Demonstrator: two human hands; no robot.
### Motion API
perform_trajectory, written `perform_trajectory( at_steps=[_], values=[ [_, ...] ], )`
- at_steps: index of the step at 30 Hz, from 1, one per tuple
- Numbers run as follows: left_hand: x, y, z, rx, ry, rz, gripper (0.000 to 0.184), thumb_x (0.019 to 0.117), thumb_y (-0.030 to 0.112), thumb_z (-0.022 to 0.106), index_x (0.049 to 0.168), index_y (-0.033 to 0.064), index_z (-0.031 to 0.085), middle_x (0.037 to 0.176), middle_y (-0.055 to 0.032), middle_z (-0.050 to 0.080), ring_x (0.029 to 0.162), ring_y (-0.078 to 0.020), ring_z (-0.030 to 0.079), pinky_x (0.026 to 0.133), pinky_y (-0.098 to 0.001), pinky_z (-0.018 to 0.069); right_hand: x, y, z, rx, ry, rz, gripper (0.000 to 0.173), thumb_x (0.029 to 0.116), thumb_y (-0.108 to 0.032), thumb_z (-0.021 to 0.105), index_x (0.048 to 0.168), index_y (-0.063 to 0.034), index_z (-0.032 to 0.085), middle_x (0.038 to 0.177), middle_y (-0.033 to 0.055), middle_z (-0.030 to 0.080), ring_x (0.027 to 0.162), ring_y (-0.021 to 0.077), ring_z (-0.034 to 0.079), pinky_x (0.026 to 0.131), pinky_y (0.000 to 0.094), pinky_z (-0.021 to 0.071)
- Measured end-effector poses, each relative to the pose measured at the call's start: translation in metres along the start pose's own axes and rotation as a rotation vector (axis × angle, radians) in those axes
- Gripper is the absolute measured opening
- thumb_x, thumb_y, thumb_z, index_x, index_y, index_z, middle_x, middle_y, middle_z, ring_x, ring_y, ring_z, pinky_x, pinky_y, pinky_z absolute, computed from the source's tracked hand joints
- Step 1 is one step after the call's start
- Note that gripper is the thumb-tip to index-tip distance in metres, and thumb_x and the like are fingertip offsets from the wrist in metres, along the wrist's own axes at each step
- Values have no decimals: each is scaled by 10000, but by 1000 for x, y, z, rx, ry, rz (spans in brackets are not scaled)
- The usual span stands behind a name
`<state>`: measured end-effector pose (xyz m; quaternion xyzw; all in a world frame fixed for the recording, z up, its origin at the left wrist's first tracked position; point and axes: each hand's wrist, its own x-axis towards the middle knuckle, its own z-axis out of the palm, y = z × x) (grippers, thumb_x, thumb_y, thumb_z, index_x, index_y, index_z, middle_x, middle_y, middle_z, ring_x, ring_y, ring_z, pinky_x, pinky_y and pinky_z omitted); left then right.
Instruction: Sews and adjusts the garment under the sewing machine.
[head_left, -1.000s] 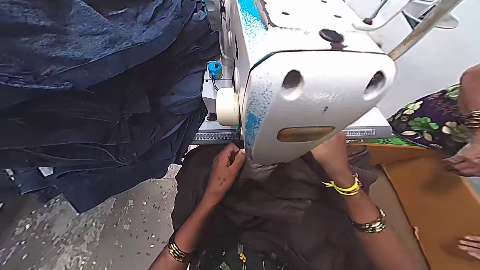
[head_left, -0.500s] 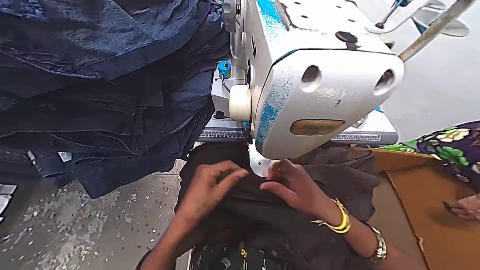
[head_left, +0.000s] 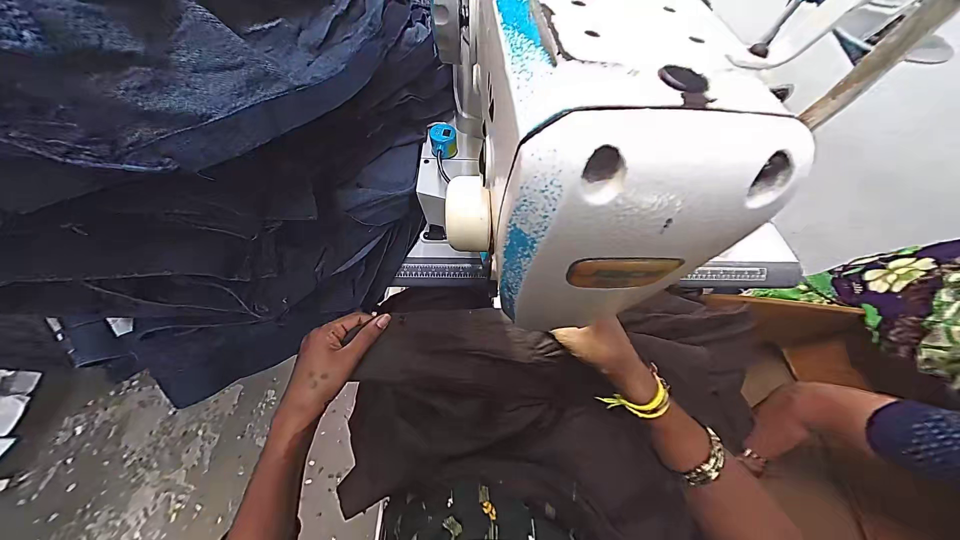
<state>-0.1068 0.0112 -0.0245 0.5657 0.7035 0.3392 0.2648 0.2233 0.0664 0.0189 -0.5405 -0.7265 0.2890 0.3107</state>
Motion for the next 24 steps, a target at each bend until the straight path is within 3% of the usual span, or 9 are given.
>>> perform_trajectory(
  at_steps=[3,6,8,12,15,18,20,22,24],
  values=[
    [-5,-3,1,-27,-15,-16,298,978,350,623,883,81,712,753,69,636,667,41,558,657,-214,464,3,-2,-5,-8,-70,11,308,871,-329,742,936,-39,663,751,0,605,728,96,578,679,338,472],
    [1,4,4,-15,-8,36,328,979,386,612,885,88,711,760,61,634,677,28,560,668,-240,466,3,6,-18,62,-103,-79,257,885,-273,740,959,-46,646,756,-61,585,702,-28,534,678,190,454],
    [4,15,5,-19,3,98,342,978,396,602,886,91,725,786,50,653,707,11,573,698,-271,475,1,22,-34,50,-87,-131,274,923,-272,722,1042,-35,651,794,-38,641,721,-19,577,702,215,501],
    [8,38,14,-48,-13,204,322,977,394,619,890,111,747,805,71,679,722,51,581,694,-209,473,-4,53,-60,-40,-6,-44,231,937,-308,675,1028,-110,598,735,-128,536,657,-72,493,636,160,427],
    [15,42,19,-33,-34,231,315,971,412,621,887,134,744,779,93,669,700,58,571,671,-205,461,-11,59,-67,-65,6,-41,228,939,-290,683,1035,-96,612,756,-108,579,685,-72,519,662,155,432],
    [16,38,22,-11,-51,232,334,967,427,614,864,132,731,745,88,646,669,44,553,650,-225,449,-13,75,-79,-93,-83,-26,283,914,-306,717,1061,-85,620,665,-150,512,585,-81,448,587,144,394],
    [14,32,24,38,-42,240,382,971,463,599,861,119,727,733,60,640,657,-1,556,645,-278,456,-12,97,-100,-209,-89,56,338,902,-315,743,1081,-44,651,618,-84,526,546,32,459,573,282,417],
    [11,30,33,135,7,285,426,974,487,574,866,106,732,749,-19,665,682,-144,613,647,-430,467,-9,116,-125,-452,59,198,328,950,-270,717,1103,17,677,690,158,630,627,337,605,623,563,486],
    [9,37,43,159,-13,367,374,997,383,578,1020,56,757,969,-146,732,916,-330,705,799,-590,520,-4,116,-131,-630,264,291,306,994,-236,664,1109,48,666,816,307,664,781,540,653,699,716,452]
  ],
)
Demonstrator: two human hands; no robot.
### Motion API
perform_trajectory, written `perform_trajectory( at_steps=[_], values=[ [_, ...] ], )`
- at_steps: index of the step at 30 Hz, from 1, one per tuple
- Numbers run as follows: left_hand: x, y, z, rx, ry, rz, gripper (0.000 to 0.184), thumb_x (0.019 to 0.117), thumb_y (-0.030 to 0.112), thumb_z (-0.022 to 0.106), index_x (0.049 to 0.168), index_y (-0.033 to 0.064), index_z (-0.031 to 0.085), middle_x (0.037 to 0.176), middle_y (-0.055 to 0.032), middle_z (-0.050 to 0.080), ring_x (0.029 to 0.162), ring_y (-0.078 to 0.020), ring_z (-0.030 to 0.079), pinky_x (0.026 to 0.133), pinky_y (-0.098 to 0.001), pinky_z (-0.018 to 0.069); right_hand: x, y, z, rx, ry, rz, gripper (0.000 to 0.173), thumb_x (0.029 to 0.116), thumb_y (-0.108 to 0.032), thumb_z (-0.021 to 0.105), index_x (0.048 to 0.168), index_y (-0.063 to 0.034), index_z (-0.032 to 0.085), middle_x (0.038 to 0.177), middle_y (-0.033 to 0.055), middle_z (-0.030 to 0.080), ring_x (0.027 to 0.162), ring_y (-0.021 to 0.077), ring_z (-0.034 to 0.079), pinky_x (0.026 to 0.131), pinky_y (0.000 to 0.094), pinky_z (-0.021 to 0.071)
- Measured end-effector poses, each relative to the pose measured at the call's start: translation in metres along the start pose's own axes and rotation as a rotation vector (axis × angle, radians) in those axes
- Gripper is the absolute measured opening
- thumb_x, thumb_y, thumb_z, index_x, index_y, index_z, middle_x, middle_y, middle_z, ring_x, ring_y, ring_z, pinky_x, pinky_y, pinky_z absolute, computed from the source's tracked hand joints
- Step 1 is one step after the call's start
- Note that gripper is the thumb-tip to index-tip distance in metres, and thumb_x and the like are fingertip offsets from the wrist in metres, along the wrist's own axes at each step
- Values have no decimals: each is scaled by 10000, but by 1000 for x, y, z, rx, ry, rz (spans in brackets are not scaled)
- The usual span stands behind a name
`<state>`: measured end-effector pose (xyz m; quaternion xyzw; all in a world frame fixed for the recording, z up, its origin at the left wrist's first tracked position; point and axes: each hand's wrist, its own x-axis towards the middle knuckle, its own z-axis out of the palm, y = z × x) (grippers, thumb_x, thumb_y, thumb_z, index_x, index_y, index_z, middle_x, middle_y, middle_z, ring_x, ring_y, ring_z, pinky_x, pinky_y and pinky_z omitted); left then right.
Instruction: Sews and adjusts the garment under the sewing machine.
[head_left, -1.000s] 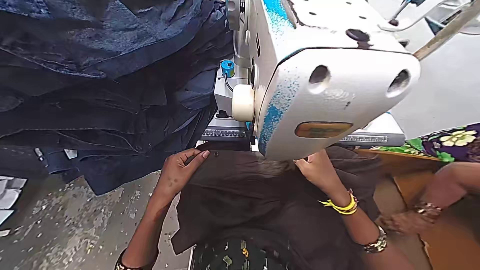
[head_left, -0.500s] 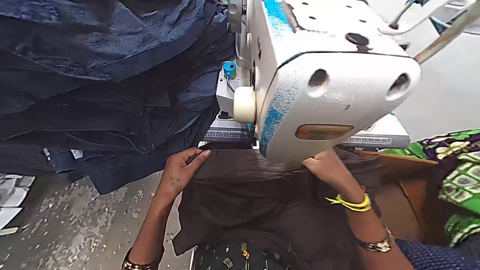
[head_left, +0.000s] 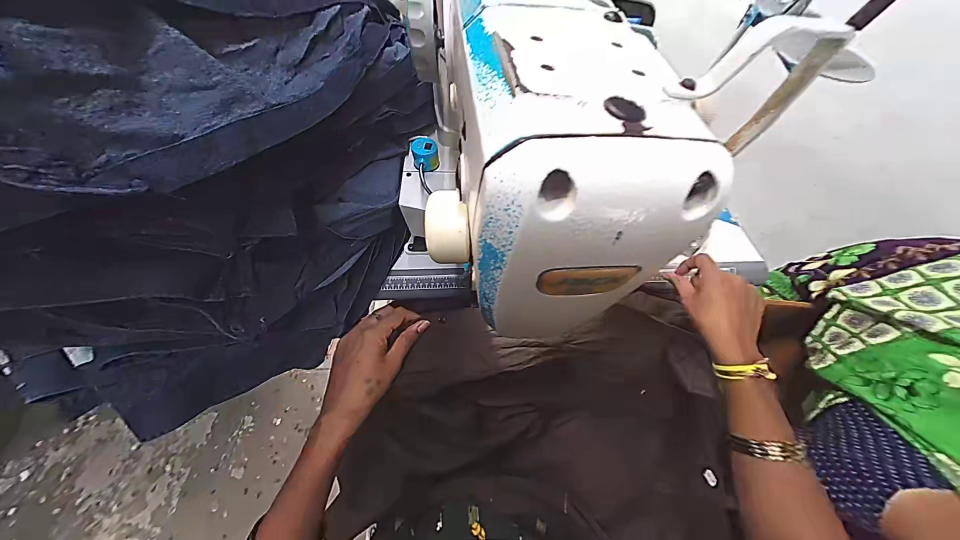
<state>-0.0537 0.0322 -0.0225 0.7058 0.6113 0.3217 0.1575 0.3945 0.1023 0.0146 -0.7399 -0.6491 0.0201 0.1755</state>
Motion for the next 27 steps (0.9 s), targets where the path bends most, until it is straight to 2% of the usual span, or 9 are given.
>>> perform_trajectory(
  at_steps=[2,4,7,10,13,15,23,25,27],
  values=[
    [6,16,9,-175,-123,45,422,1047,326,511,1310,24,644,1229,-156,690,1164,-285,651,1000,-533,497,4,-23,2,52,95,-83,278,1008,-205,630,1104,49,696,937,303,693,895,521,677,763,707,487],
    [11,35,18,-406,-250,7,536,1071,343,439,1469,-15,464,1315,-128,636,1214,-115,602,1057,-340,479,6,-56,18,110,101,-284,285,987,-219,662,1111,28,731,1079,286,687,1053,490,656,863,658,508],
    [18,60,28,-533,-240,-103,547,1046,275,474,1480,-50,405,1215,-126,626,1070,-58,614,954,-245,500,21,-86,43,33,84,-442,442,914,-333,755,1180,19,721,1117,284,654,1084,497,601,843,639,460],
    [17,65,36,-583,-175,-211,562,1004,226,540,1474,-43,392,1104,-87,612,925,-32,610,838,-209,514,32,-90,60,-58,44,-437,478,936,-349,735,1218,33,686,1165,288,632,1110,495,591,841,627,454],
    [11,67,43,-677,-107,-259,574,1001,226,560,1476,-40,376,1050,-41,613,839,12,604,768,-167,516,28,-79,68,-7,237,-493,286,981,-282,649,1026,-11,729,1118,253,673,1068,467,640,831,599,506],
    [10,65,49,-695,-82,-252,594,996,266,567,1468,-42,379,1059,-42,600,833,8,605,757,-165,519,13,-72,61,92,319,-481,307,1001,-258,624,998,30,732,1063,275,701,1056,485,665,863,603,517],
    [18,65,47,-567,-57,-254,255,987,211,576,1106,-15,562,873,13,567,794,24,541,753,-181,464,-22,-86,23,415,307,-365,164,936,-93,660,988,35,749,896,177,729,808,237,702,756,375,549],
    [13,64,45,-476,-12,-117,216,976,218,575,823,68,599,670,67,521,622,42,492,602,-166,416,-27,-99,20,419,336,-438,161,914,-136,688,902,23,716,814,135,691,727,184,650,682,332,516],
    [-3,70,31,-462,-52,192,328,986,199,582,702,39,625,564,15,514,511,6,461,500,-169,385,-33,-113,19,367,427,-642,189,918,-164,680,827,2,696,760,134,691,702,221,673,645,354,539]
  ],
)
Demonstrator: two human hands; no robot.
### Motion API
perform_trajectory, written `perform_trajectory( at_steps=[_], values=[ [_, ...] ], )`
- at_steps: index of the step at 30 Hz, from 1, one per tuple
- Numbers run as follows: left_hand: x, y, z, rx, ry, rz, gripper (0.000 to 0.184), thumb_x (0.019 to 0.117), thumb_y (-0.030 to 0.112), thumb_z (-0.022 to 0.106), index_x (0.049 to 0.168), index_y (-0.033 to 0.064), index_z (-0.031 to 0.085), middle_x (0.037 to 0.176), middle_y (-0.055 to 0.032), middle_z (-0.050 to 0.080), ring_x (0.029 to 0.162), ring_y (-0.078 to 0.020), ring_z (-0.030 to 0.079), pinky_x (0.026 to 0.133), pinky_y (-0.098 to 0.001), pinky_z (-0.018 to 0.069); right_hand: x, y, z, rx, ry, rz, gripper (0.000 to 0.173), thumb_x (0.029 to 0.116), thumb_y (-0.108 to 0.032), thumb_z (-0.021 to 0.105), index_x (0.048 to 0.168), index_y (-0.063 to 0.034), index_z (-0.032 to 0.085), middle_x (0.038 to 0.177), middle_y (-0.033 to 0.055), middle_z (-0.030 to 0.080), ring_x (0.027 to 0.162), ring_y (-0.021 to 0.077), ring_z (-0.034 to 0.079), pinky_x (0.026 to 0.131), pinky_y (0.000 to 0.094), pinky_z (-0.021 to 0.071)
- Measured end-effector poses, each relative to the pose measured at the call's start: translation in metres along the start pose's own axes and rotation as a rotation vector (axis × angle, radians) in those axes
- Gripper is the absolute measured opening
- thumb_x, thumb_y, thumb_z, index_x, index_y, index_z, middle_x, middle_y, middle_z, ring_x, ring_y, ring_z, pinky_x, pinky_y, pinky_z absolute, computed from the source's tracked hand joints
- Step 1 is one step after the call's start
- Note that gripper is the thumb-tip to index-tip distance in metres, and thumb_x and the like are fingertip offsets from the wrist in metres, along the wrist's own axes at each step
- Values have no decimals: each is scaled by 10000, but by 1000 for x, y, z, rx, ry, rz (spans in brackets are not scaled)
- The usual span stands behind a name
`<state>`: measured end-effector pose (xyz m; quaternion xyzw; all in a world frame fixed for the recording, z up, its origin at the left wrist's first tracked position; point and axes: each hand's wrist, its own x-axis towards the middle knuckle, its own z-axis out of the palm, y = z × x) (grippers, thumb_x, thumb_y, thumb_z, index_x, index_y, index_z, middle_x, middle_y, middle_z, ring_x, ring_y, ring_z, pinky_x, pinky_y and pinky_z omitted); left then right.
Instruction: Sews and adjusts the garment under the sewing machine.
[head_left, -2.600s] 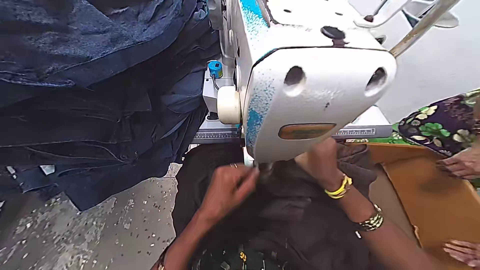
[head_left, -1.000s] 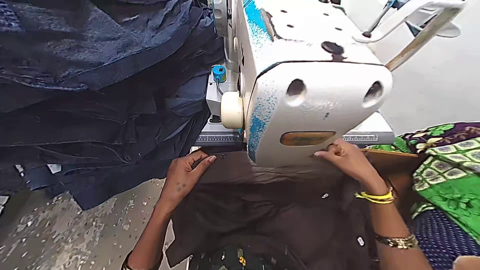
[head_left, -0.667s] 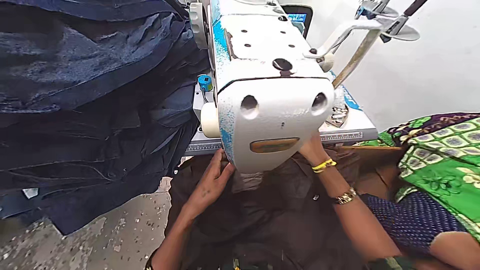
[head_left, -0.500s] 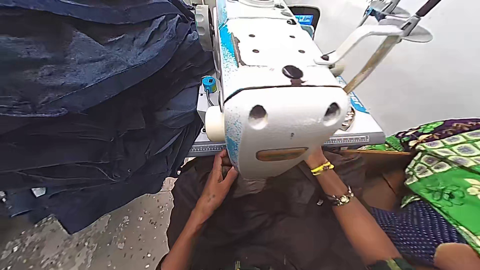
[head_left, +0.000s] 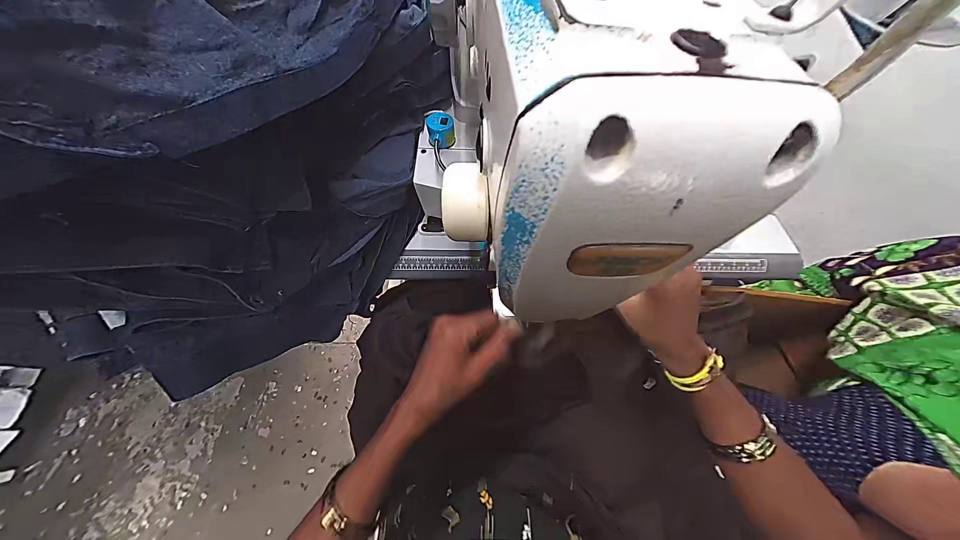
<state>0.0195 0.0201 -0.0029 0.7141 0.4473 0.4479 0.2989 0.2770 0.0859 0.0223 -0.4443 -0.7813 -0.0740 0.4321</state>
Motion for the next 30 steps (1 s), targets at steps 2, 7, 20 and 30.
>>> perform_trajectory(
  at_steps=[2,7,20,30],
  values=[
    [-15,17,-8,-10,-177,185,399,1036,257,560,686,68,539,537,-12,441,482,-54,424,464,-200,341,-6,-18,9,-4,-13,-277,252,999,-230,593,812,-69,643,712,95,652,678,217,655,629,335,535],
    [-19,14,-10,111,-153,133,326,1033,346,587,915,79,730,686,-14,657,596,-35,572,582,-196,463,4,-43,28,14,-86,-454,226,947,-154,608,746,-108,703,716,67,711,740,207,697,701,314,541],
    [-23,-27,-100,74,38,-459,220,973,313,629,943,136,757,838,126,704,750,88,623,706,-139,517,-43,-3,-16,413,-371,346,249,1002,-266,593,1093,-35,580,688,-115,549,606,-103,480,601,94,427],
    [0,-34,-94,163,8,-453,256,978,363,625,951,145,757,831,109,696,742,82,604,706,-175,498,-34,13,-20,214,-435,241,296,1001,-309,599,1121,-40,629,789,13,656,711,72,618,679,253,521]
  ],
)
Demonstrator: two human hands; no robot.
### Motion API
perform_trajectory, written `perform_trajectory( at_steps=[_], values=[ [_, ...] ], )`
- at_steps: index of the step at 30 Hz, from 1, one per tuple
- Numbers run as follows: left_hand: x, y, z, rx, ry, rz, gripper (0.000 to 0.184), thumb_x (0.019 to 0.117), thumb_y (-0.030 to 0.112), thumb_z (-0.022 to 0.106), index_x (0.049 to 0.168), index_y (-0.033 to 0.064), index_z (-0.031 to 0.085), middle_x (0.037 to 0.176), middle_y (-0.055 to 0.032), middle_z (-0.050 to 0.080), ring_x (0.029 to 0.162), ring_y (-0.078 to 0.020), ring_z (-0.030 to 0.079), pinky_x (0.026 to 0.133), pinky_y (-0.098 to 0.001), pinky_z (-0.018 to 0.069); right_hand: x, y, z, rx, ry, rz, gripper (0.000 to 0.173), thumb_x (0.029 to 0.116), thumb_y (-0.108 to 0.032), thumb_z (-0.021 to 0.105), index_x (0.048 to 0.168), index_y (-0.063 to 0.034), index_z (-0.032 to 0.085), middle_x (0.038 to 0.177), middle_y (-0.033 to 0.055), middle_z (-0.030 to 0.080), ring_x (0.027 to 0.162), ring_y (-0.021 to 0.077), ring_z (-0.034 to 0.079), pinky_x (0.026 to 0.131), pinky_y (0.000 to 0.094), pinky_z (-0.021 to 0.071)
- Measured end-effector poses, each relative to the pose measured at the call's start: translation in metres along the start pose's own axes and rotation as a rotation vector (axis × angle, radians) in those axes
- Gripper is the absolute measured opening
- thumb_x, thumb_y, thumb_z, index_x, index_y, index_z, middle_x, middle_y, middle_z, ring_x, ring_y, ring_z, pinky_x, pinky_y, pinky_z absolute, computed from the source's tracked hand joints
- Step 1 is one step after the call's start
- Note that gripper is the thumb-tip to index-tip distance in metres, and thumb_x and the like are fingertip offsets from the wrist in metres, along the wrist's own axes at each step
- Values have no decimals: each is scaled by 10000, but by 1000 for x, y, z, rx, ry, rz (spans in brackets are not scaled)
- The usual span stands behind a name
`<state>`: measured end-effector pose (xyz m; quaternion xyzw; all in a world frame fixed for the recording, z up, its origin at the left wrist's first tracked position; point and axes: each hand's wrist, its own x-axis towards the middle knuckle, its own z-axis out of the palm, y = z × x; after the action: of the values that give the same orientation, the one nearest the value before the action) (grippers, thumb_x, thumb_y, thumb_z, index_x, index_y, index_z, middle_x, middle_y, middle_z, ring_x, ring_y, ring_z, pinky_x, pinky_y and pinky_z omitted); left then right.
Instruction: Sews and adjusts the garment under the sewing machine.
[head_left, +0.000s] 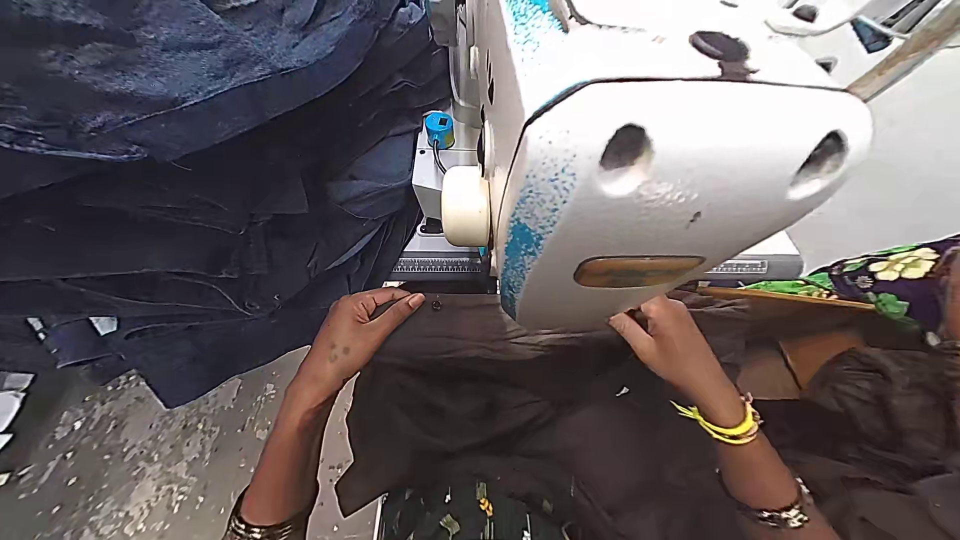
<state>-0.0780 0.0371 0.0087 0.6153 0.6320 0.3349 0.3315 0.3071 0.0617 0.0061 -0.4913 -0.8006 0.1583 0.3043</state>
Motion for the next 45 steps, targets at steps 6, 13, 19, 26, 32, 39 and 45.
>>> perform_trajectory(
  at_steps=[6,13,19,26,32,39,45],
  values=[
    [-6,-15,23,263,99,171,361,987,396,581,983,89,772,918,-98,736,868,-256,695,773,-563,503,1,37,-49,-303,-184,469,291,919,24,565,1198,-3,646,997,280,696,934,508,673,752,701,483],
    [-5,32,72,-220,-212,149,592,1060,347,459,1516,-19,369,1288,-100,622,1141,-29,609,1002,-240,496,48,26,-11,-490,106,162,281,979,-130,633,1194,31,712,1169,300,659,1109,508,623,859,651,500],
    [-1,32,97,-260,-68,93,547,1019,286,470,1469,-24,428,1170,-115,622,1007,-85,625,880,-259,528,80,55,31,-725,71,105,394,1024,-194,574,1342,34,619,1181,266,647,1078,447,634,841,548,507],
    [-3,33,105,-300,3,87,520,1028,271,487,1447,-34,442,1175,-101,617,1031,-45,607,902,-217,505,65,53,28,-520,196,23,212,993,-171,631,1079,-16,747,1115,249,687,1043,464,655,818,582,523],
    [-4,38,102,-199,80,124,251,999,224,534,1007,-17,605,769,-2,569,684,-15,538,653,-209,461,59,29,11,-171,317,85,196,955,-157,665,986,17,751,940,202,723,879,362,707,787,530,551],
    [-55,51,79,-31,-198,555,382,1033,367,569,763,101,609,572,-3,510,502,-96,491,472,-270,409,32,-52,42,-222,298,-710,254,1016,-171,552,808,-95,675,688,60,654,696,201,647,677,311,514],
    [-50,52,84,-71,-158,468,303,1021,378,587,956,126,743,704,29,658,592,-18,562,564,-209,459,39,-50,39,-374,314,-754,228,987,-96,561,788,-87,672,709,67,693,727,202,675,704,299,520]
  ],
)
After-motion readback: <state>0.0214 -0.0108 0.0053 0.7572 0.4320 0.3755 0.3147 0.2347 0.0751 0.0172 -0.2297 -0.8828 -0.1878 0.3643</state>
